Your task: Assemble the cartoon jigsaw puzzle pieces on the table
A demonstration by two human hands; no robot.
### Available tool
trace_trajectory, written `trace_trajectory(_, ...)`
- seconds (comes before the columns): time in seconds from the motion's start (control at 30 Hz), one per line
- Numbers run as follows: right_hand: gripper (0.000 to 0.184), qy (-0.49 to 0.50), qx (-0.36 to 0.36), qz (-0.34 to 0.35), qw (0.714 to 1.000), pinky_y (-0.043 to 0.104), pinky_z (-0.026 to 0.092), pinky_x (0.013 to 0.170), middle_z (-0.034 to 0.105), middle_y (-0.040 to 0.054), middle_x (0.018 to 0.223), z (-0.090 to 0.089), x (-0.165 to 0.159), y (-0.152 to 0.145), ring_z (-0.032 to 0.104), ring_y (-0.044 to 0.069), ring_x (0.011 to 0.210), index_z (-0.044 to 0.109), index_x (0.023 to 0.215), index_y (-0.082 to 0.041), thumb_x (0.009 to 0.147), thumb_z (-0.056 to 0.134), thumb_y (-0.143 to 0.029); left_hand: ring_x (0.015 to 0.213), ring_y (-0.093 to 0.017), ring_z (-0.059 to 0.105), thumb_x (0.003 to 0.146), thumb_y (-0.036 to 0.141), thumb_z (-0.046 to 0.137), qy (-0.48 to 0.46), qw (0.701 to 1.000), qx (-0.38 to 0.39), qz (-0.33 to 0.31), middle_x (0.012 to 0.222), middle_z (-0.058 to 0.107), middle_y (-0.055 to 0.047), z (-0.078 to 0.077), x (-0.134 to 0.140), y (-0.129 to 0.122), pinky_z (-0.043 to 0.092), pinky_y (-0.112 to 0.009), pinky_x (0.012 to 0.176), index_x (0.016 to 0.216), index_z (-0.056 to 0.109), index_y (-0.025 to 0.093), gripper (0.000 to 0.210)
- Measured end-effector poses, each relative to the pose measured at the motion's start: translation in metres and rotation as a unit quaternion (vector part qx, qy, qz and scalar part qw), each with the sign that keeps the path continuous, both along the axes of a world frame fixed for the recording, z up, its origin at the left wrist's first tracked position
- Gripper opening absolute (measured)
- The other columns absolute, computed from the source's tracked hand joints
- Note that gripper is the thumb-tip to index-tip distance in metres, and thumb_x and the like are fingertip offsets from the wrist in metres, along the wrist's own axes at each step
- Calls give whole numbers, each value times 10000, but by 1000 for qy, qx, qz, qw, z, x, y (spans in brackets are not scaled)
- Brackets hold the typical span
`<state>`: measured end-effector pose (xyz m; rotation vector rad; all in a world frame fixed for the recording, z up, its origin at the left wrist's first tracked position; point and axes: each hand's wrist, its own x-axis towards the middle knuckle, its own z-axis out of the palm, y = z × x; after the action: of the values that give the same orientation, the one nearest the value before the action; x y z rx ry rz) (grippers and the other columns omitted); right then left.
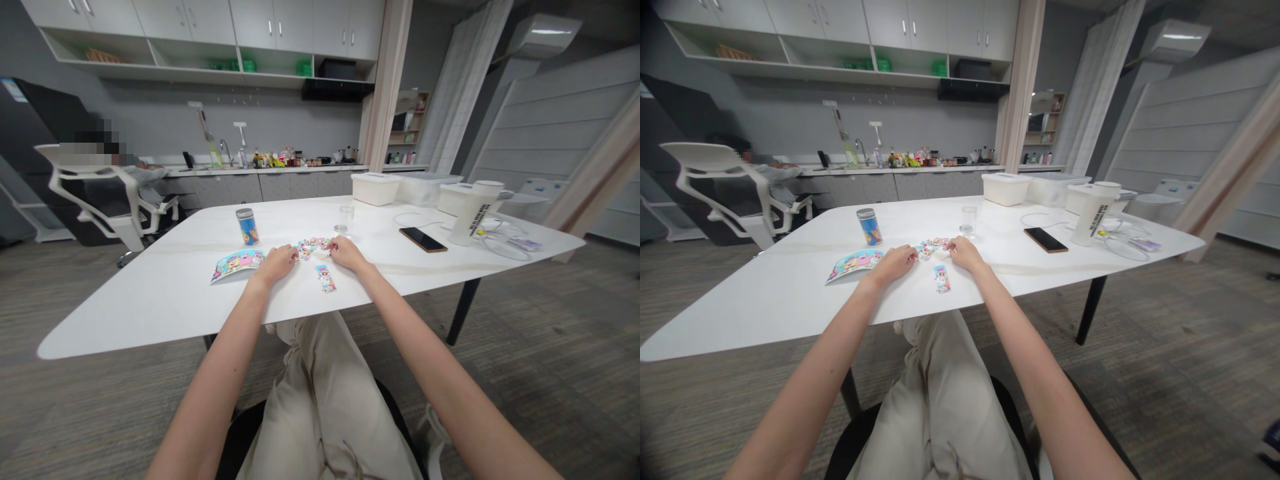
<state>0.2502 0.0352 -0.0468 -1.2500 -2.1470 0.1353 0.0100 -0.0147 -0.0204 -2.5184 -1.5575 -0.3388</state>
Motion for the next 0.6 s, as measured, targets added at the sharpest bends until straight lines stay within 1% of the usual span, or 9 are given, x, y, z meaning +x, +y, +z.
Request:
trace_trajectory(0.13,180,-28,-11,25,999,297,441,890,649,89,1007,-2,-2,-1,594,194,922,761,961,-164,826,643,-184,1012,-231,626,866,139,455,-1,1000,-1,-3,1056,676,-78,0,0,0,448,-343,883,1012,622,193,229)
trace_trajectory(0.2,152,-41,-18,29,999,292,440,886,649,92,1013,-2,-2,-1,596,194,934,769,932,-170,841,654,-210,1012,-227,625,863,147,459,-2,1000,-2,-4,1053,679,-74,0,0,0,447,-339,884,1004,621,197,220)
trace_trajectory(0.3,132,-56,-22,19,998,282,438,866,651,88,998,-1,-2,-2,595,190,927,768,896,-168,848,667,-239,995,-220,629,861,148,456,-4,1000,-4,-5,1037,685,-68,0,0,0,448,-332,880,986,622,200,214)
trace_trajectory(0.37,152,-64,-23,5,998,280,434,856,652,88,996,0,-2,-3,590,191,931,768,895,-168,866,651,-262,986,-218,631,860,152,456,-5,1000,-5,-5,1027,688,-66,0,0,0,449,-328,875,983,623,201,213)
trace_trajectory(0.5,203,-63,-21,-20,998,284,426,860,657,95,1010,4,-2,-4,582,201,961,773,931,-171,901,585,-244,981,-220,634,863,160,450,-6,1000,-5,-5,1029,689,-71,1,0,0,451,-331,873,990,625,194,219)
trace_trajectory(0.6,202,-59,-23,-26,998,278,424,861,664,87,1002,4,-2,-5,587,199,951,781,949,-183,889,595,-237,984,-218,633,867,162,446,-6,1000,-5,-4,1030,690,-71,1,0,0,450,-329,875,991,626,195,221)
